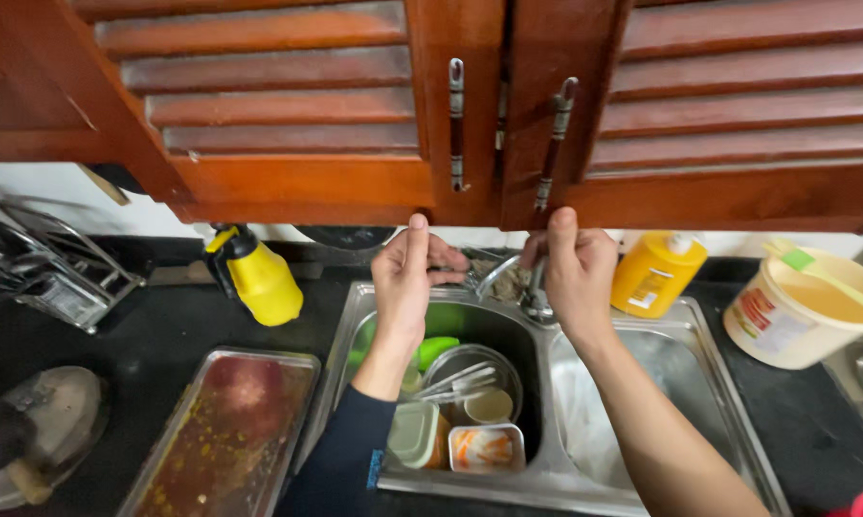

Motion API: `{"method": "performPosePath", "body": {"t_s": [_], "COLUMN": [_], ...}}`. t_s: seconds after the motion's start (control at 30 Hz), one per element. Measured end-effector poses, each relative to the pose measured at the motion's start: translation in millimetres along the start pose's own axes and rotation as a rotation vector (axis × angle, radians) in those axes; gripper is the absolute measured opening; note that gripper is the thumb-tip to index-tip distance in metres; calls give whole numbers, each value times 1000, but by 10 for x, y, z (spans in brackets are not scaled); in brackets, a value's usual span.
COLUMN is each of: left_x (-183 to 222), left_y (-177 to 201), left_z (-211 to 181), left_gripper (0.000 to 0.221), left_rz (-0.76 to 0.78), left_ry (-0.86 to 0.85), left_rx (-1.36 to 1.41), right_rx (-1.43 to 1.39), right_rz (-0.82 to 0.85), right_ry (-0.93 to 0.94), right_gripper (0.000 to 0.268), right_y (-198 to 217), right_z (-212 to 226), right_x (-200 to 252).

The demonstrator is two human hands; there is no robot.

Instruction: The person washes a yellow brush, plastic containers, a bowl, and other dishes in a kitchen sink, then pours water from a red cup into a large dough mixer.

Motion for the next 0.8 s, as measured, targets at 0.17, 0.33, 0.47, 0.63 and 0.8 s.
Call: {"method": "performPosePath", "body": {"t_s": [0.17,0.33,0.47,0.63,0.8], "left_x": [-173,-229,5,5,-53], "left_y": [-81,38,195,346,253], "left_z": [-276,-196,287,1234,2054], "left_gripper": [50,43,43,47,58], "left_rz": [35,6,55,62,194], "left_ry": [-85,-117,-209,-314,-116], "left_rx": [32,-137,-349,-773,-996], "right_rx": [-180,-68,-32,24,-88], "right_rz": [-79,-17,201,252,159], "right_ry": [-141,-203,-22,-541,-1036], "right_gripper": [57,62,56,38,25], "right_y": [-106,-4,266,457,551], "right_z": [31,-43,-436,-2194,-4119], "right_x": [-116,-165,-27,458,848]}}
Point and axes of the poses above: each hand's wrist, its own x-axis away from the middle knuckle, its own y-axis out of the back of the hand, z = x × y, the point moved 6 cm from there along -x, towards the middle knuckle, and after that the axes turned 2 degrees about -y, right-handed, at the moved point
